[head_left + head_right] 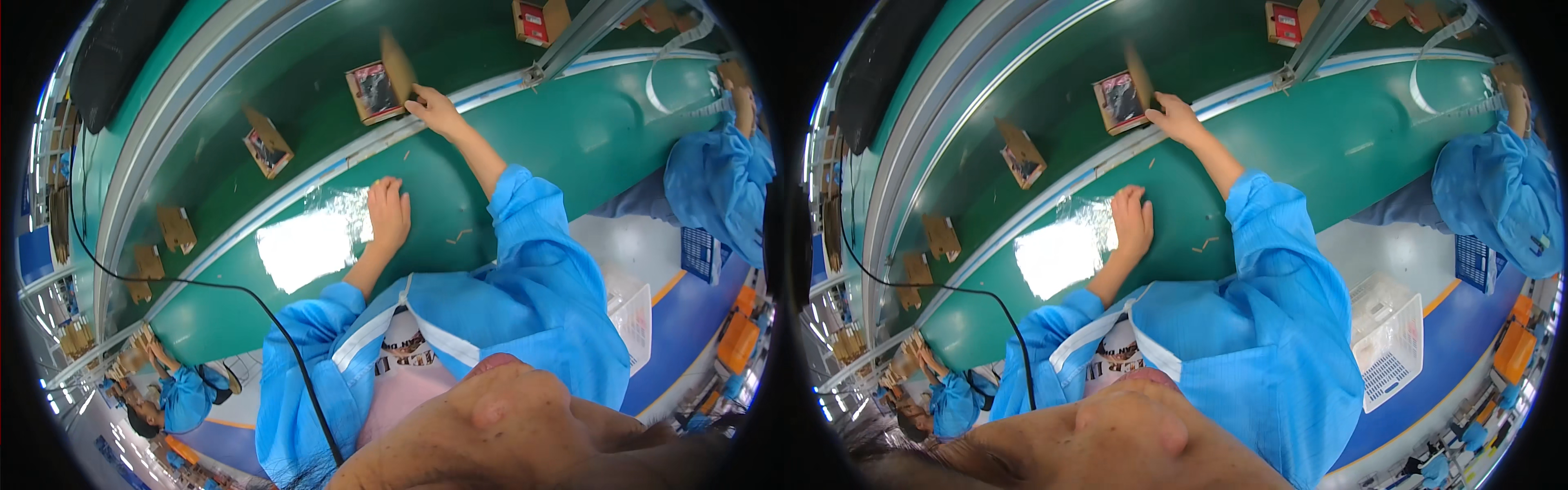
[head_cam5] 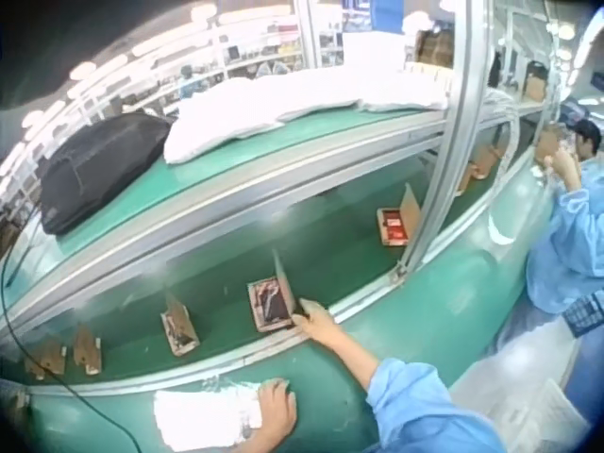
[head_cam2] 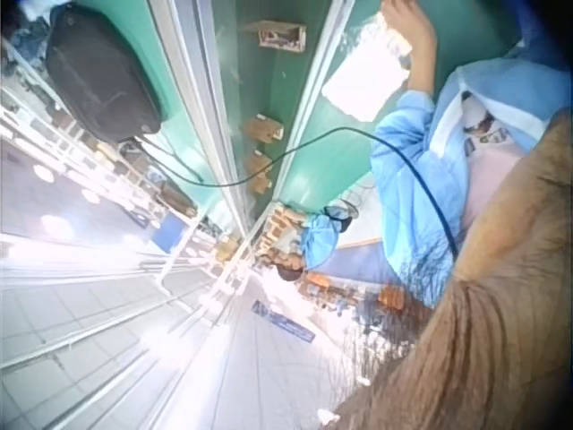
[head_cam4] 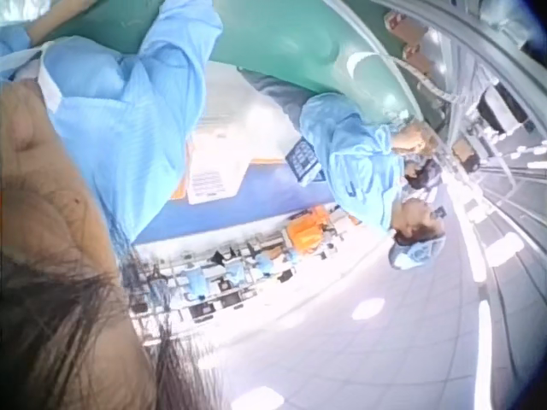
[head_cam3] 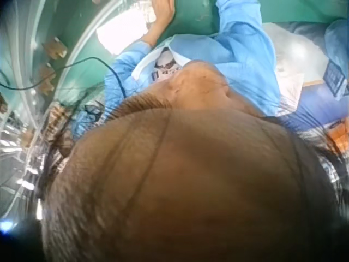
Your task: The person inserts electronic devices into plastic bags, places them into cardboard boxes, closes the boxes, and sets the boxes onto the upper shelf of the conveyor line by hand.
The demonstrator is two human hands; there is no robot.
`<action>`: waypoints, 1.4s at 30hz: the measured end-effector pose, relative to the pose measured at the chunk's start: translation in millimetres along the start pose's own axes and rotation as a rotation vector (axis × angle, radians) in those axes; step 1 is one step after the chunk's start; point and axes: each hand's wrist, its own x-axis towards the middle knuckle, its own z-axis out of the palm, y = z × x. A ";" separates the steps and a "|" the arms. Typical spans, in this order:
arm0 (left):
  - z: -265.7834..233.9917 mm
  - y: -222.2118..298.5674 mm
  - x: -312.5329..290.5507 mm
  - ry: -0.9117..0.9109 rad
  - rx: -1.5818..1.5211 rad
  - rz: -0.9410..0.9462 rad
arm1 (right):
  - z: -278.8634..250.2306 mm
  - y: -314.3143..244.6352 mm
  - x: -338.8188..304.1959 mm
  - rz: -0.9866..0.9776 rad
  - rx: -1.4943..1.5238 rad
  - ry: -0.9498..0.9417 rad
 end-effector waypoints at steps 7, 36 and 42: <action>7.6 -2.3 -6.8 -0.158 0.186 -0.008 | -108.3 86.2 102.3 0.306 -0.417 0.783; -18.8 -1.3 -6.7 0.128 -0.003 0.074 | -125.3 -1.3 -70.6 -0.295 -0.621 0.332; -6.9 3.9 5.5 0.117 -0.437 -0.425 | -127.1 59.7 -3.9 0.287 -0.159 0.457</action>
